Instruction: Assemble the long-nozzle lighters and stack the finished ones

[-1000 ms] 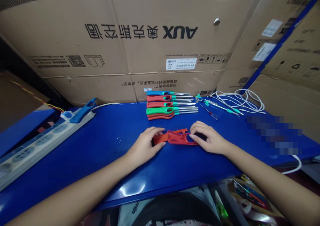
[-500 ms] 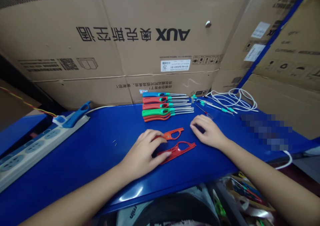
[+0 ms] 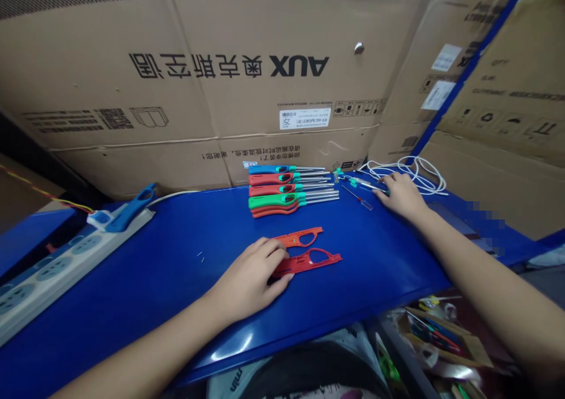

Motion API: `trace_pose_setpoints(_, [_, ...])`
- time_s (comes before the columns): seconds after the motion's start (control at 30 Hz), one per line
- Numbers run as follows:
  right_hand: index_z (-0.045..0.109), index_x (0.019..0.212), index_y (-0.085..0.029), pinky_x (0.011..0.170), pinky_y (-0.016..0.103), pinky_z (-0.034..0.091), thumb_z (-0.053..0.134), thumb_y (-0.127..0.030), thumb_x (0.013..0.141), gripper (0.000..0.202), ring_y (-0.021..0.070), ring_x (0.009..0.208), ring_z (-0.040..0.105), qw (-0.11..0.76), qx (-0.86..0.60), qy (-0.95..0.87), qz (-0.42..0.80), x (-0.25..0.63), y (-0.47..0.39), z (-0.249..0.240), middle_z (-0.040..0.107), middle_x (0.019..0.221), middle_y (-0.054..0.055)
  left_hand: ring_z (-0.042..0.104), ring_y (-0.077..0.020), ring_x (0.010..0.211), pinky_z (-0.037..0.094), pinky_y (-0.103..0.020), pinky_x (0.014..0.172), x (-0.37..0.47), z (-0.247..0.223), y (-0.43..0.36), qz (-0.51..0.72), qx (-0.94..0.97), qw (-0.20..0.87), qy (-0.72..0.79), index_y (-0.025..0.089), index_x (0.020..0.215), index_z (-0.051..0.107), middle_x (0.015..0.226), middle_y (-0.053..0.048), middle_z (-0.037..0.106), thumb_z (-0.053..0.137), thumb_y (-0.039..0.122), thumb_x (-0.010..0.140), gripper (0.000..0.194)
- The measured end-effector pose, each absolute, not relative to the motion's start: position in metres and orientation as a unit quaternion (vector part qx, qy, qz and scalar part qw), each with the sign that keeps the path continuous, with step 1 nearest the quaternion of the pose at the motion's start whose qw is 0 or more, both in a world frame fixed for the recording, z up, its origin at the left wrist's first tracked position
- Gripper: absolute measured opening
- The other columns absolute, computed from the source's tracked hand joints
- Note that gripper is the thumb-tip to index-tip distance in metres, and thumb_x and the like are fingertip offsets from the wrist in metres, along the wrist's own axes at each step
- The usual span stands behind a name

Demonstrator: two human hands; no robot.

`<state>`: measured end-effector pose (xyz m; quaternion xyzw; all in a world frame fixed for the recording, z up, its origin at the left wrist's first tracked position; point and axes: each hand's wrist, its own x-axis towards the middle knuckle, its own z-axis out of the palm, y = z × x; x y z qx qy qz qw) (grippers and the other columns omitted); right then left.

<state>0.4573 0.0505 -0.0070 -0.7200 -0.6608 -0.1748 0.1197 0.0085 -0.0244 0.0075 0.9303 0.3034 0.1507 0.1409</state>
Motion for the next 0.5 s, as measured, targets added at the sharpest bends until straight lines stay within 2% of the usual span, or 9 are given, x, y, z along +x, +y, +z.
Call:
trace_pose_setpoints(0.17, [0.065,0.089,-0.016,0.086,0.049,0.045,0.053,-0.032,0.086,0.021,0.0348,0.098,0.056,0.131,-0.726,-0.662,-0.132,0.457,0.06,-0.015,0.065,0.098,0.018,0.058,-0.0248,0.11,0.052,-0.042,0.095,0.005,0.005,-0.019,0.158,0.925,0.164,0.306,0.02,0.115,0.061,0.121,-0.009,0.06,0.056,0.028,0.096,0.021])
trace_pose_setpoints(0.3, [0.058,0.081,-0.018,0.085,0.045,0.048,0.052,-0.026,0.084,0.01,0.0321,0.093,0.059,0.174,-0.731,-0.651,-0.105,0.454,0.062,-0.017,0.065,0.093,0.016,0.058,-0.0258,0.11,0.053,-0.043,0.095,0.005,0.006,-0.018,0.151,0.925,0.16,0.311,0.02,0.114,0.062,0.121,-0.01,0.06,0.058,0.038,0.096,0.025])
trace_pose_setpoints(0.37, [0.054,0.082,-0.019,0.082,0.043,0.05,0.05,-0.024,0.085,0.006,0.0303,0.089,0.061,0.208,-0.735,-0.638,-0.095,0.452,0.062,-0.013,0.065,0.091,0.016,0.058,-0.0263,0.11,0.053,-0.044,0.094,0.005,0.008,-0.019,0.144,0.926,0.156,0.313,0.02,0.113,0.062,0.12,-0.01,0.06,0.057,0.04,0.097,0.026])
trace_pose_setpoints(0.5, [0.05,0.094,-0.021,0.075,0.042,0.052,0.046,-0.026,0.089,0.008,0.0282,0.08,0.065,0.277,-0.738,-0.61,-0.085,0.444,0.052,-0.002,0.066,0.088,0.013,0.059,-0.0259,0.108,0.053,-0.043,0.093,0.005,0.01,-0.019,0.133,0.928,0.148,0.316,0.02,0.111,0.061,0.117,-0.009,0.061,0.054,0.033,0.098,0.02])
